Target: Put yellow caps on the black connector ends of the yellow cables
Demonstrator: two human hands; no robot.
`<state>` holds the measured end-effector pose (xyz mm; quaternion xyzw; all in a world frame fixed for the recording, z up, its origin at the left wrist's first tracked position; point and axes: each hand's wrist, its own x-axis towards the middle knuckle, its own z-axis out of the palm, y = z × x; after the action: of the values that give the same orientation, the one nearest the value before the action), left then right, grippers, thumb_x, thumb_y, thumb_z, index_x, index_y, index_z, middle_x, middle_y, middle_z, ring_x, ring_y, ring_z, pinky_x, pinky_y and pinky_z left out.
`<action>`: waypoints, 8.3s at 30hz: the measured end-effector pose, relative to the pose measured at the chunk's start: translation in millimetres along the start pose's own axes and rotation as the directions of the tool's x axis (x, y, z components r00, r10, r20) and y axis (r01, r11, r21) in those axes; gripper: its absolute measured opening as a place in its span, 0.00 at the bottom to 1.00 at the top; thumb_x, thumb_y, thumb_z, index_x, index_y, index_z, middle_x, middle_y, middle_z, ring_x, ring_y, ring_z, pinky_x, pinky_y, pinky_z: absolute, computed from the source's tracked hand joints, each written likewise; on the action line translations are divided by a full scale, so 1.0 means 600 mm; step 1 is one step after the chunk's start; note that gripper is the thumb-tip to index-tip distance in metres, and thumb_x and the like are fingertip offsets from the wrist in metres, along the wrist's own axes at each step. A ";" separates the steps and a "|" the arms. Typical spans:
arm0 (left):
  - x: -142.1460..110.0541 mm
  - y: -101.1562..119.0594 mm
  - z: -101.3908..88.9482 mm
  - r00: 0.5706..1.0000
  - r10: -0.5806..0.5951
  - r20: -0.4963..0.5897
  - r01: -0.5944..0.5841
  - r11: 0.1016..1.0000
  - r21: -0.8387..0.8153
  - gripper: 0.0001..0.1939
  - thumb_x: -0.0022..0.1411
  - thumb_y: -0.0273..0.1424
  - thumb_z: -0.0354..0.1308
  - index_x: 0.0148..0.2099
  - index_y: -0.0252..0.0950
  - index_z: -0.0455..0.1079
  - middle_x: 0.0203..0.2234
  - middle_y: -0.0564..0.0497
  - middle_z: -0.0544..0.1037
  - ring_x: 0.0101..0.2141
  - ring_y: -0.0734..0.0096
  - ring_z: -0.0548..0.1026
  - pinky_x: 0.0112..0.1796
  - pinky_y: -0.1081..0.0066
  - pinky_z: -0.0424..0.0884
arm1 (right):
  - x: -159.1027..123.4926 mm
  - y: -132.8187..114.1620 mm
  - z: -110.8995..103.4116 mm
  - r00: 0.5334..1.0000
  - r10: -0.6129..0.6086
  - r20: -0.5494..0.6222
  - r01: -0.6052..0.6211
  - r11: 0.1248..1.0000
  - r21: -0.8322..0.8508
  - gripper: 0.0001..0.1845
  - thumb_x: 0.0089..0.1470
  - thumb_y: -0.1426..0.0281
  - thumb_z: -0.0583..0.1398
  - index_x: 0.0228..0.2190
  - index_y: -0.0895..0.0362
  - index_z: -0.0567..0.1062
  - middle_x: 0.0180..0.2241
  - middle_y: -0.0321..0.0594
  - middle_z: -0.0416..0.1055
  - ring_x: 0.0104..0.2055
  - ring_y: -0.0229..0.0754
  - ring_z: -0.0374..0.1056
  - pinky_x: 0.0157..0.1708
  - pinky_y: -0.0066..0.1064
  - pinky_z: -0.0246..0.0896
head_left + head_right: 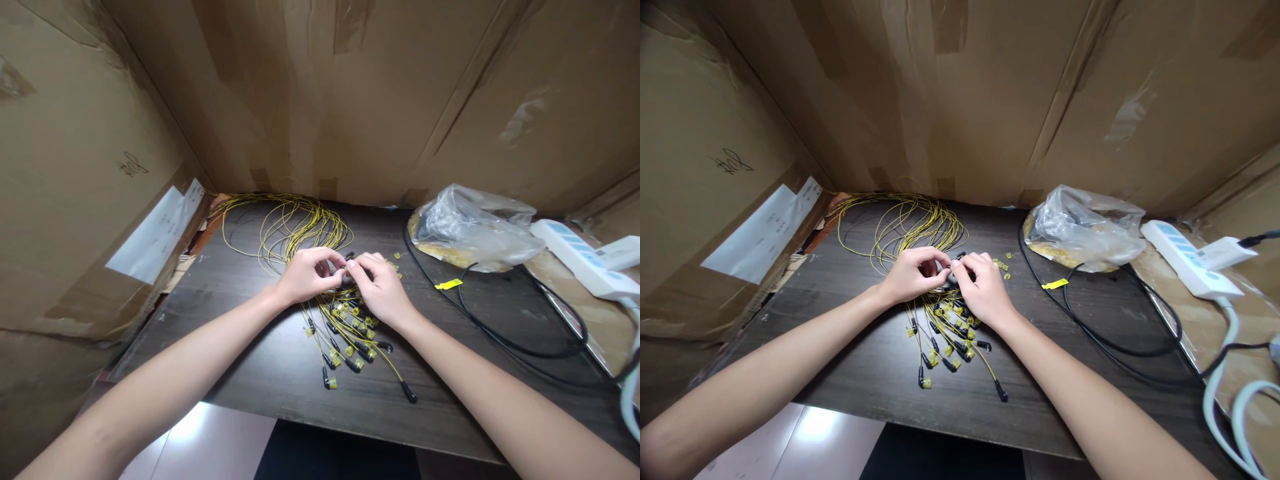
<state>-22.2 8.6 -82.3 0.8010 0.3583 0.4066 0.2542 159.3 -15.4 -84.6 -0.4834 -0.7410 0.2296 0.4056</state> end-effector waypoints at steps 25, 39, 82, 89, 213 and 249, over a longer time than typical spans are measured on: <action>0.000 -0.006 0.000 0.999 0.042 0.003 -0.042 0.999 -0.017 0.07 0.57 0.27 0.62 0.38 0.32 0.78 0.26 0.51 0.79 0.21 0.81 0.70 0.25 0.79 0.67 | 0.001 0.011 0.005 0.999 -0.026 0.020 0.027 0.999 -0.038 0.19 0.66 0.64 0.51 0.22 0.53 0.66 0.25 0.38 0.67 0.33 0.45 0.60 0.36 0.37 0.54; 0.002 -0.007 0.001 1.000 0.018 -0.005 -0.018 1.000 -0.010 0.05 0.55 0.26 0.64 0.37 0.32 0.78 0.25 0.53 0.79 0.21 0.81 0.69 0.24 0.80 0.67 | 0.001 0.005 0.000 1.000 -0.023 -0.006 0.023 0.999 0.028 0.12 0.62 0.67 0.55 0.26 0.54 0.70 0.29 0.39 0.71 0.36 0.45 0.63 0.39 0.37 0.56; 0.001 -0.003 -0.001 1.000 -0.004 -0.003 0.004 0.999 -0.038 0.06 0.58 0.29 0.64 0.38 0.33 0.79 0.26 0.51 0.80 0.21 0.80 0.71 0.25 0.78 0.68 | 0.000 0.006 0.000 1.000 -0.001 0.009 0.001 0.999 0.041 0.13 0.63 0.65 0.54 0.28 0.54 0.71 0.31 0.40 0.72 0.38 0.46 0.65 0.41 0.38 0.59; 0.001 -0.006 -0.001 1.000 0.000 -0.029 0.000 1.000 -0.012 0.07 0.59 0.31 0.64 0.38 0.33 0.80 0.25 0.51 0.80 0.21 0.80 0.69 0.25 0.78 0.66 | 0.001 0.013 0.002 0.999 0.037 0.002 -0.037 0.996 0.080 0.11 0.61 0.62 0.56 0.31 0.54 0.74 0.34 0.41 0.75 0.40 0.47 0.67 0.42 0.38 0.59; -0.004 -0.008 0.000 0.998 0.066 0.008 -0.066 0.997 -0.037 0.21 0.58 0.23 0.57 0.54 0.32 0.72 0.38 0.46 0.82 0.35 0.72 0.80 0.34 0.73 0.77 | -0.007 0.001 0.002 0.988 -0.113 -0.103 0.105 0.991 -0.085 0.10 0.55 0.68 0.62 0.40 0.53 0.81 0.36 0.42 0.78 0.37 0.48 0.68 0.40 0.41 0.64; 0.001 -0.003 -0.005 0.997 0.062 -0.037 -0.060 0.996 0.066 0.10 0.68 0.29 0.53 0.45 0.33 0.75 0.38 0.46 0.79 0.35 0.71 0.76 0.36 0.71 0.72 | -0.010 -0.005 0.003 0.985 -0.144 -0.094 0.135 0.987 -0.091 0.05 0.52 0.72 0.65 0.34 0.54 0.79 0.30 0.38 0.76 0.34 0.45 0.67 0.37 0.38 0.63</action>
<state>-24.8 10.4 -81.6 0.8114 0.3517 0.4178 0.2085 157.6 -21.9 -85.6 -0.4580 -0.7608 0.1446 0.4365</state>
